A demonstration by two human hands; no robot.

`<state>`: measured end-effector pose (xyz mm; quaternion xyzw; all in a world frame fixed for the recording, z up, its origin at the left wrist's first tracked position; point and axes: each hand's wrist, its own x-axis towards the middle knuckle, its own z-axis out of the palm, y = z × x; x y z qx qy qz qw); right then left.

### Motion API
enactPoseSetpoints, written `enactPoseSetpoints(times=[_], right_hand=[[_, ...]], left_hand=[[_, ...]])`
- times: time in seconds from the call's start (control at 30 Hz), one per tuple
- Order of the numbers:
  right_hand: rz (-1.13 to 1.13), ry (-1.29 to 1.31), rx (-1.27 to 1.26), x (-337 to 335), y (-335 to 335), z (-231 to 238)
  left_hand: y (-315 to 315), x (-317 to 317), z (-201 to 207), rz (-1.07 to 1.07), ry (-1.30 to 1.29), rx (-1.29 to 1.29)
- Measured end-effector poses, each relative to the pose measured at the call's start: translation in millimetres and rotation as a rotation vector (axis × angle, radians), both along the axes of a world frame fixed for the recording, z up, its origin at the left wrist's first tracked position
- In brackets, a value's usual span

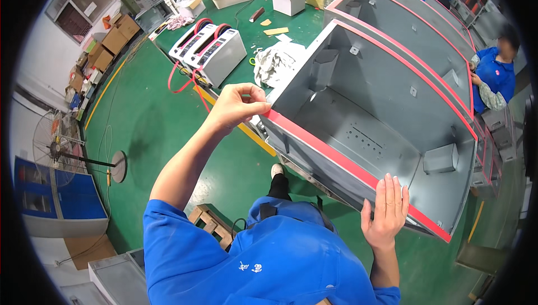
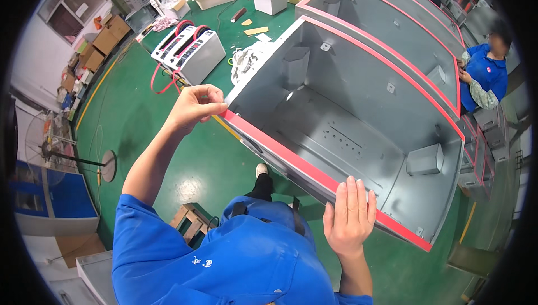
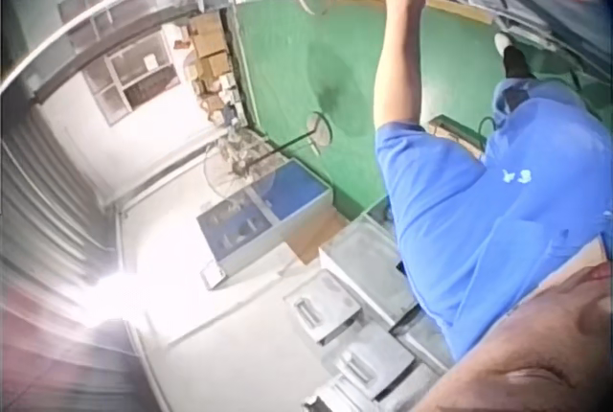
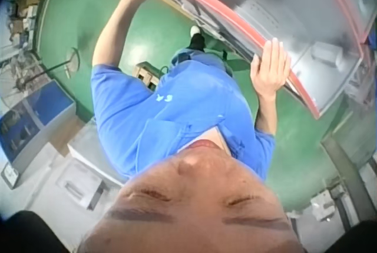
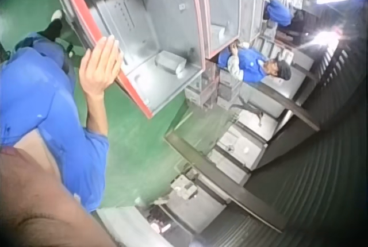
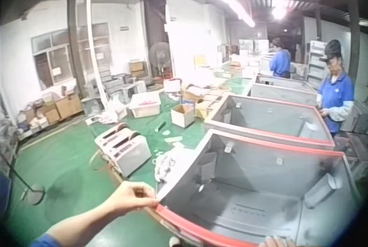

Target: Applying adhesive strips and using a metal scraper to finish the edges and openings of metal storage cabinets.

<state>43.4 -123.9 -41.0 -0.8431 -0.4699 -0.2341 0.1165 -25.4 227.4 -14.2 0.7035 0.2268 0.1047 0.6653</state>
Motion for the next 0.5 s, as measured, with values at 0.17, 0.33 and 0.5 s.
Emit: enactPoseSetpoints(times=[0.17, 0.33, 0.5], right_hand=[[0.004, -0.001, 0.0, 0.2, -0.4, -1.2], [0.011, -0.008, -0.001, 0.8, -0.9, -2.5], [0.01, -0.008, -0.007, 1.1, -0.6, -1.7]], left_hand=[[-0.9, 0.5, 0.3, 0.009, 0.02, 0.018], [1.4, -0.1, -1.2, 0.007, 0.028, 0.024], [0.6, 0.1, -0.3, 0.011, 0.031, 0.017]])
